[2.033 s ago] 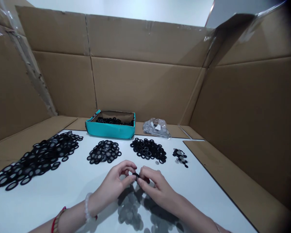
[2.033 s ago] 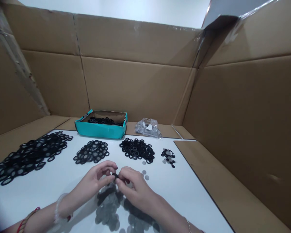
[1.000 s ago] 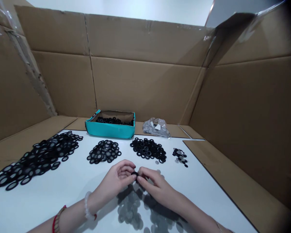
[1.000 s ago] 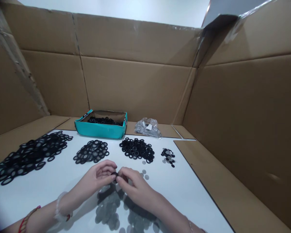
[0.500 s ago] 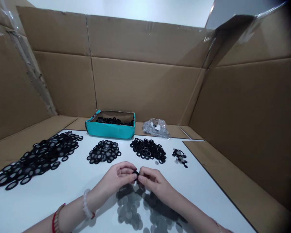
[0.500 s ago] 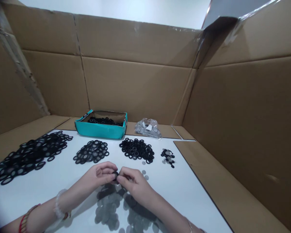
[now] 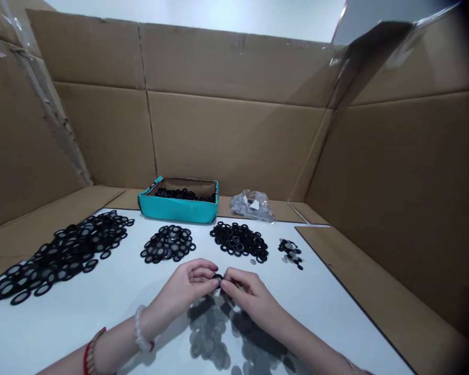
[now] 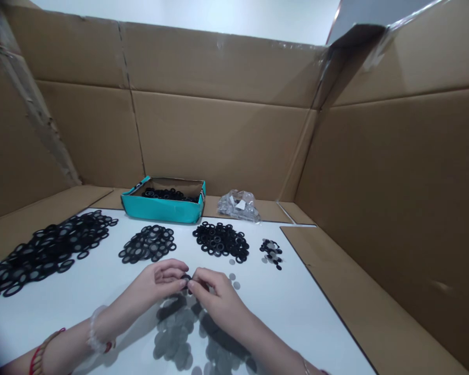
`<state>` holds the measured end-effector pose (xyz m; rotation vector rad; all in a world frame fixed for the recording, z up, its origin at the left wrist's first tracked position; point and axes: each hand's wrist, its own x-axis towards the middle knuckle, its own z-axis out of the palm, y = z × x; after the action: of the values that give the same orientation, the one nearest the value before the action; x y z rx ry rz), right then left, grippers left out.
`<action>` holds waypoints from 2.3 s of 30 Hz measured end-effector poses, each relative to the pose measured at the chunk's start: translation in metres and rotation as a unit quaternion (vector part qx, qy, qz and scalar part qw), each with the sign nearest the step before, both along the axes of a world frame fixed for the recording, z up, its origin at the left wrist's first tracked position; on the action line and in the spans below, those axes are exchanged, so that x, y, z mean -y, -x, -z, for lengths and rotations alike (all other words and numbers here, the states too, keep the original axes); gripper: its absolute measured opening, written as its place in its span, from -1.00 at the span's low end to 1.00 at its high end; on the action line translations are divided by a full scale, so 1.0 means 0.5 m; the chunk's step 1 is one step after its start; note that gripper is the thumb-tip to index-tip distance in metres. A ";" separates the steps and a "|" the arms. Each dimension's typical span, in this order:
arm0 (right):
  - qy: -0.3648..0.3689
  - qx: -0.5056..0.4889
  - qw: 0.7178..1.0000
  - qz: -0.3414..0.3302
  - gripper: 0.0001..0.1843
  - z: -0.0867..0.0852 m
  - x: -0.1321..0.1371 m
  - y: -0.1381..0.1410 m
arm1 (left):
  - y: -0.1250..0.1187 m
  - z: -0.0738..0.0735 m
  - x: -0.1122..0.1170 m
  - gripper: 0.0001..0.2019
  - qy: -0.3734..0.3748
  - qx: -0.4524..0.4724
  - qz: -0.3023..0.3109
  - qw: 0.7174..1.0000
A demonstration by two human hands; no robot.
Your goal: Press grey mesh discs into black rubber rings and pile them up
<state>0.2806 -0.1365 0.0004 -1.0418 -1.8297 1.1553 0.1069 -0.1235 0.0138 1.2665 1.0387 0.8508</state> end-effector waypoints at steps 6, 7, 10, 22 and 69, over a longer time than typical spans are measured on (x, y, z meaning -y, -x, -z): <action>0.004 -0.018 1.000 0.001 -0.67 0.002 -0.004 0.002 | -0.003 0.004 -0.004 -0.69 -0.003 0.021 -0.018 1.000; 0.004 -0.025 1.000 0.005 -0.67 0.003 -0.005 0.003 | -0.003 0.001 -0.003 -0.68 0.001 0.022 -0.022 1.000; 0.003 -0.044 0.999 0.005 -0.65 0.004 -0.007 0.004 | -0.004 -0.007 0.001 -0.68 0.007 0.022 -0.018 1.000; 0.026 -0.044 0.999 -0.007 -0.57 0.002 -0.018 -0.008 | 0.010 -0.018 -0.002 -0.69 0.010 0.029 0.031 0.999; -0.145 0.251 0.947 -0.140 -0.85 -0.028 0.014 -0.026 | -0.076 -0.002 -0.224 -0.91 -0.448 -0.507 0.062 0.734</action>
<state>0.2936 -0.1433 0.0144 -0.9829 -2.5282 0.7728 0.1448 -0.0114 0.0147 2.7958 1.3777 0.4902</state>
